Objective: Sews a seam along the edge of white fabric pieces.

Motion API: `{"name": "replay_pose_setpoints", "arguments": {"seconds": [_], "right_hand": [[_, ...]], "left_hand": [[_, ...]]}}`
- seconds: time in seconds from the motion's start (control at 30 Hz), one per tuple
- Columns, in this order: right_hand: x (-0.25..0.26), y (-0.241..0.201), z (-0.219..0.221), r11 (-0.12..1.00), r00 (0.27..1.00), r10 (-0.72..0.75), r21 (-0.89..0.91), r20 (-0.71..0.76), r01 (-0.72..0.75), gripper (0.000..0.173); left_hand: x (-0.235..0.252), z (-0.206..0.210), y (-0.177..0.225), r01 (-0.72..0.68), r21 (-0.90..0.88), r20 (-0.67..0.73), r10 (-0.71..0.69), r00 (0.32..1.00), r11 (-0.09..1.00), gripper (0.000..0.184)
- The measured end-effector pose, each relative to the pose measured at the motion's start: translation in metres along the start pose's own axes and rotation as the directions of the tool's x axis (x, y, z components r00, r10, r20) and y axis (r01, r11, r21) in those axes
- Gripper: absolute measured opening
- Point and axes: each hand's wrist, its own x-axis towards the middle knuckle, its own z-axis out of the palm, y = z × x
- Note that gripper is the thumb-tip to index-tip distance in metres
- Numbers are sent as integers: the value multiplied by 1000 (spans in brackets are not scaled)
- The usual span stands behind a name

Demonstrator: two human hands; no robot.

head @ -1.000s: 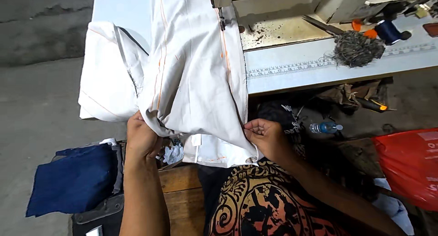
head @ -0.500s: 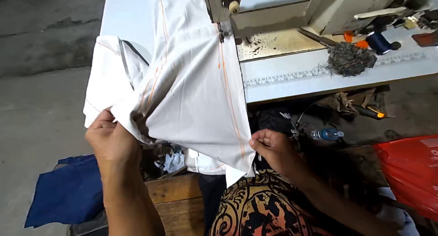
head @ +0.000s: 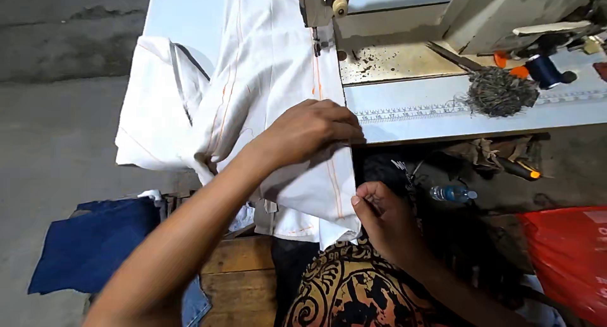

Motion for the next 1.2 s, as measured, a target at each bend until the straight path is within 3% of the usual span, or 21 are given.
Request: {"name": "replay_pose_setpoints", "arguments": {"seconds": [0.1,0.2,0.3,0.37,0.4,0.47,0.53,0.6,0.67,0.77,0.87,0.93,1.0,1.03,1.07,1.13,1.2], "right_hand": [[0,-5,-5,999,1000,-31,8,-7,31,12],[2,-7,-5,1000,999,-19,21,-32,19,13],[24,-8,-1,996,998,-4,85,-63,9,37],[45,-5,5,967,998,-44,250,-39,52,42],[53,-4,9,920,1000,-14,391,17,6,33],[59,-6,16,714,955,142,641,262,-282,21],[58,1,21,439,846,206,726,492,-529,29],[56,18,23,286,788,177,735,590,-615,35],[53,32,22,270,773,175,726,609,-633,39],[54,38,17,268,764,171,717,622,-644,41],[58,40,15,275,732,171,682,660,-678,40],[61,37,8,390,716,201,616,668,-684,39],[66,29,-9,701,744,241,418,623,-577,35],[69,22,-20,899,794,236,186,560,-398,36],[71,12,-32,986,862,166,-82,480,-144,43],[83,-7,-52,871,942,-138,-415,307,263,45],[115,-18,-56,655,856,-469,-565,217,502,37]], "left_hand": [[25,-4,-22,-126,-20,215,127,968,992,22],[36,-13,-24,-157,-28,323,157,933,987,21],[47,-23,-22,-103,-39,418,109,902,994,15],[56,-29,-14,-43,9,508,32,861,999,9],[61,-31,-11,-21,37,547,-2,837,999,8],[66,-26,-12,-26,51,570,-8,822,998,8],[61,-9,-18,-76,14,517,58,854,997,11],[44,14,-26,-101,-45,342,110,933,994,14],[24,27,-22,14,-66,90,-8,996,998,20],[3,38,-6,315,-28,-204,-314,927,949,34],[-5,51,-5,388,13,-260,-371,891,922,31],[-5,50,-6,374,62,-232,-351,907,925,31],[-6,50,-8,348,94,-201,-325,924,933,34],[-6,50,-9,334,110,-190,-310,931,936,35],[-6,49,-10,321,129,-181,-296,938,938,36],[-5,49,-12,302,163,-168,-275,947,939,37],[-6,51,-11,280,197,-155,-252,955,940,39]]}}
